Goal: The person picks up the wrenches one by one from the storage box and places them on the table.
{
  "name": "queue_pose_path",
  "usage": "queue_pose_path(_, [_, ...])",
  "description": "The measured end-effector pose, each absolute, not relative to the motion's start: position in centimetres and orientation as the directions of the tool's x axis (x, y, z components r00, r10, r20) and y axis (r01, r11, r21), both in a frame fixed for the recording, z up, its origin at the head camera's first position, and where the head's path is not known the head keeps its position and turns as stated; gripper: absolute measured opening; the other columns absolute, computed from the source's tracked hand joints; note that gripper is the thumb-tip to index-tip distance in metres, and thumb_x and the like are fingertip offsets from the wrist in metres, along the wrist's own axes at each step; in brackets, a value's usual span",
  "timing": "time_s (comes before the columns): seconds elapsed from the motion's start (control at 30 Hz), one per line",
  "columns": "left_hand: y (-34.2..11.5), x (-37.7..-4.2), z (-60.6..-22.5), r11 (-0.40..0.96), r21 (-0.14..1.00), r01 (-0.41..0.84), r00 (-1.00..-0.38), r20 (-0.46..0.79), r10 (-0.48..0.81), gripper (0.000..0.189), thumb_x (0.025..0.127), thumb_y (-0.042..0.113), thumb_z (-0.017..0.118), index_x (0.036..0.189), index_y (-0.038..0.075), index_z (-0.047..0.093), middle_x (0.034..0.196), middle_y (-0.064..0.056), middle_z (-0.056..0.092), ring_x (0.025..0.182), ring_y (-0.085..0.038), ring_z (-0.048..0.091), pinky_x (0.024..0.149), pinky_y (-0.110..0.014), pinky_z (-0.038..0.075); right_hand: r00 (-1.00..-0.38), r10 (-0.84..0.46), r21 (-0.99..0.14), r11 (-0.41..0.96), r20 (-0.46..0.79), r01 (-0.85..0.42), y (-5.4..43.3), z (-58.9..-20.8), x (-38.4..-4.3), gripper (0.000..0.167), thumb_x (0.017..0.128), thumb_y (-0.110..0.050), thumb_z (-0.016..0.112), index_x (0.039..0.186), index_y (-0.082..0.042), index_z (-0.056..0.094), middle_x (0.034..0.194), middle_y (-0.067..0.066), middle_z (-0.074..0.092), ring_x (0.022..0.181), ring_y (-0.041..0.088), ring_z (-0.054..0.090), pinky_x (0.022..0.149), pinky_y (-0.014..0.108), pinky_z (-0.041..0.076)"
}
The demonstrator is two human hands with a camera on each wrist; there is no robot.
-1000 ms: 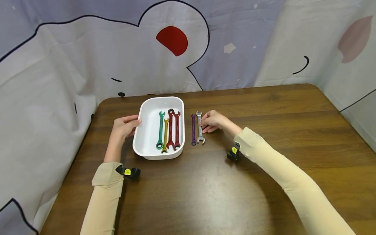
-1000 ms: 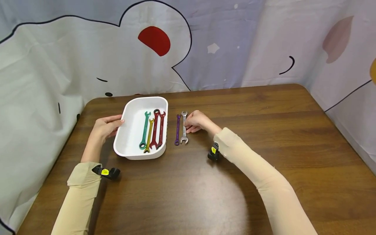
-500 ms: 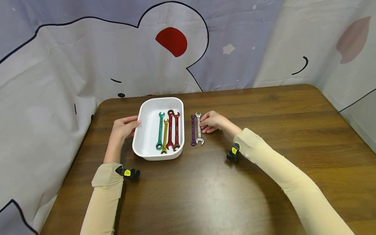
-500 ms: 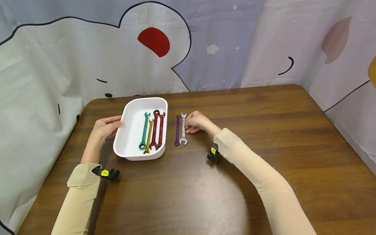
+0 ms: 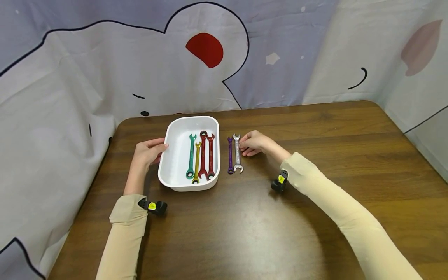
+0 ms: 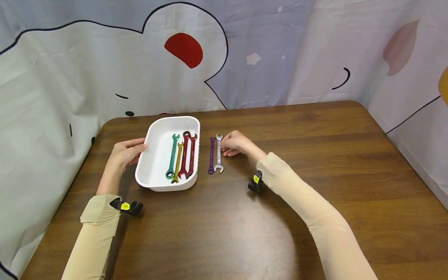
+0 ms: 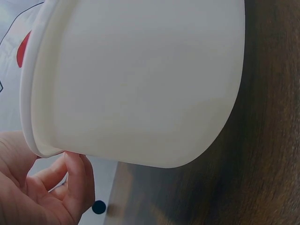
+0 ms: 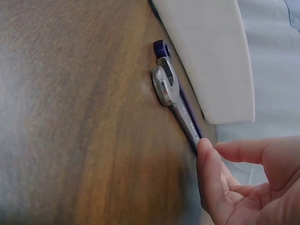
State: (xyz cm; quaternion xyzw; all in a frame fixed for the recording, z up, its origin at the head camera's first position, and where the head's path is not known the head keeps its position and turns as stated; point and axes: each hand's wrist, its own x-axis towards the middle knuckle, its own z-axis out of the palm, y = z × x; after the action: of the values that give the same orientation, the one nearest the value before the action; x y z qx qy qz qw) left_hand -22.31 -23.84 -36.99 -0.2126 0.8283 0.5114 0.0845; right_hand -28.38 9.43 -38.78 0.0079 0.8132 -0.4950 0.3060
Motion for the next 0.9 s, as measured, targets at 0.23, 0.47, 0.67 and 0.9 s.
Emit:
queue_pose_path(0.23, [-23.8,-22.3,-37.0,0.387,0.811,-0.438,-0.896,-0.358,-0.265,0.049,0.093,0.029,0.063,0.139,0.014,0.052,0.136,-0.013,0.054,0.095,-0.013,0.056,0.081,-0.025,0.050,-0.827,-0.304,-0.819,0.497,-0.473,0.286,9.7,-38.0,-28.2,0.023,0.095,-0.007,0.054,0.115,0.003,0.055,0.080,0.002,0.057,0.058,0.006,0.059,0.056,0.017,0.052])
queue_pose_path(0.47, [-23.8,-22.4,-37.0,0.373,0.814,-0.445,-0.891,-0.362,-0.272,0.049,0.093,0.029,0.063,0.139,0.014,0.053,0.136,-0.012,0.054,0.096,-0.013,0.055,0.085,-0.028,0.049,-0.827,-0.329,-0.834,0.481,-0.456,0.269,9.8,-36.9,-28.1,0.025,0.095,-0.007,0.053,0.116,0.005,0.054,0.078,0.001,0.057,0.058,0.006,0.058,0.057,0.018,0.053])
queue_pose_path(0.67, [-23.8,-22.3,-36.9,0.377,0.814,-0.442,-0.893,-0.360,-0.269,0.049,0.093,0.029,0.063,0.139,0.015,0.053,0.135,-0.012,0.054,0.095,-0.011,0.056,0.080,-0.024,0.049,-0.823,-0.361,-0.851,0.461,-0.439,0.251,9.6,-36.2,-27.9,0.030,0.095,-0.007,0.053,0.121,0.008,0.051,0.078,0.002,0.057,0.058,0.006,0.058,0.056,0.017,0.052])
queue_pose_path(0.9, [-23.7,-22.3,-37.0,0.375,0.816,-0.440,-0.893,-0.356,-0.273,0.048,0.093,0.028,0.063,0.138,0.014,0.053,0.136,-0.013,0.053,0.096,-0.013,0.055,0.084,-0.027,0.050,-0.827,-0.385,-0.861,0.464,-0.409,0.209,9.0,-35.3,-27.5,0.029,0.093,-0.007,0.053,0.119,0.008,0.054,0.078,0.003,0.059,0.058,0.006,0.058,0.056,0.018,0.052])
